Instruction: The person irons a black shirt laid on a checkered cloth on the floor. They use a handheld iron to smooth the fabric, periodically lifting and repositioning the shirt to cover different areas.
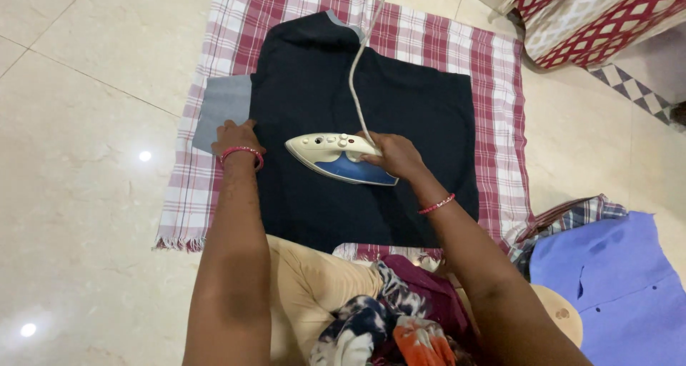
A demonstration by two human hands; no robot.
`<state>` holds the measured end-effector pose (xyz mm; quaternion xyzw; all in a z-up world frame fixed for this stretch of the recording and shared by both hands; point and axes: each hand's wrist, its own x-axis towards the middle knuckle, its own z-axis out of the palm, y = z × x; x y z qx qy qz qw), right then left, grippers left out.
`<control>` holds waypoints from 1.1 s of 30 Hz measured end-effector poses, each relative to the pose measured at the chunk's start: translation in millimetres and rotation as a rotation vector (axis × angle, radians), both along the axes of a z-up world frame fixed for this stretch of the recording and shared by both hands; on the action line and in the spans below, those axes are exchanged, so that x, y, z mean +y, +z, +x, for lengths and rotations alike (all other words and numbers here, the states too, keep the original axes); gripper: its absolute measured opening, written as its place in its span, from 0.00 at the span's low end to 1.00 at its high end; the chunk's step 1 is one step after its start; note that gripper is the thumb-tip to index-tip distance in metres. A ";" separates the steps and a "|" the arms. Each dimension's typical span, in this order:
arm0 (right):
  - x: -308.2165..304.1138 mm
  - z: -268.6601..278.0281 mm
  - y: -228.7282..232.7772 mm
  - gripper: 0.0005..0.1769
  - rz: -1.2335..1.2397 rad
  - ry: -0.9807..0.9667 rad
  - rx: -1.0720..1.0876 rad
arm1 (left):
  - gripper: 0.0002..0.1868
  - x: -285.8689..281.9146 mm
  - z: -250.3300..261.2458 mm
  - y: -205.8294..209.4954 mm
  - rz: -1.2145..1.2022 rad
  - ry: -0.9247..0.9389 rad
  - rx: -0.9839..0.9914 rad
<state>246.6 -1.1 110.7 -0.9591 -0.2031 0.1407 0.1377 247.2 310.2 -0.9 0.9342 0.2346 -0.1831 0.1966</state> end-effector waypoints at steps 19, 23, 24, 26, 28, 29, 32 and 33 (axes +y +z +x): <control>44.7 40.6 -20.6 0.29 -0.018 -0.256 -0.111 | 0.39 -1.8 7.3 -16.0 -0.003 0.113 -0.049; 54.7 58.6 -23.4 0.30 -0.015 -0.265 -0.093 | 0.39 -6.1 9.6 -17.4 0.045 0.081 -0.096; 58.2 62.9 -24.1 0.30 -0.016 -0.267 -0.092 | 0.37 -11.4 9.5 -19.8 0.085 0.055 -0.153; 66.6 72.5 -25.9 0.29 -0.024 -0.264 -0.101 | 0.38 -19.6 12.2 -24.7 0.093 -0.027 -0.295; 73.2 83.8 -27.4 0.28 -0.034 -0.259 -0.115 | 0.42 -28.4 15.7 -29.5 0.026 -0.142 -0.466; 76.1 89.5 -28.7 0.28 -0.041 -0.256 -0.123 | 0.44 -32.3 16.9 -31.5 -0.007 -0.180 -0.413; 84.6 107.4 -34.6 0.27 -0.062 -0.259 -0.161 | 0.48 -42.5 18.6 -33.9 -0.062 -0.269 -0.250; 86.5 112.8 -37.2 0.26 -0.068 -0.264 -0.175 | 0.50 -43.6 18.4 -33.7 -0.050 -0.286 -0.194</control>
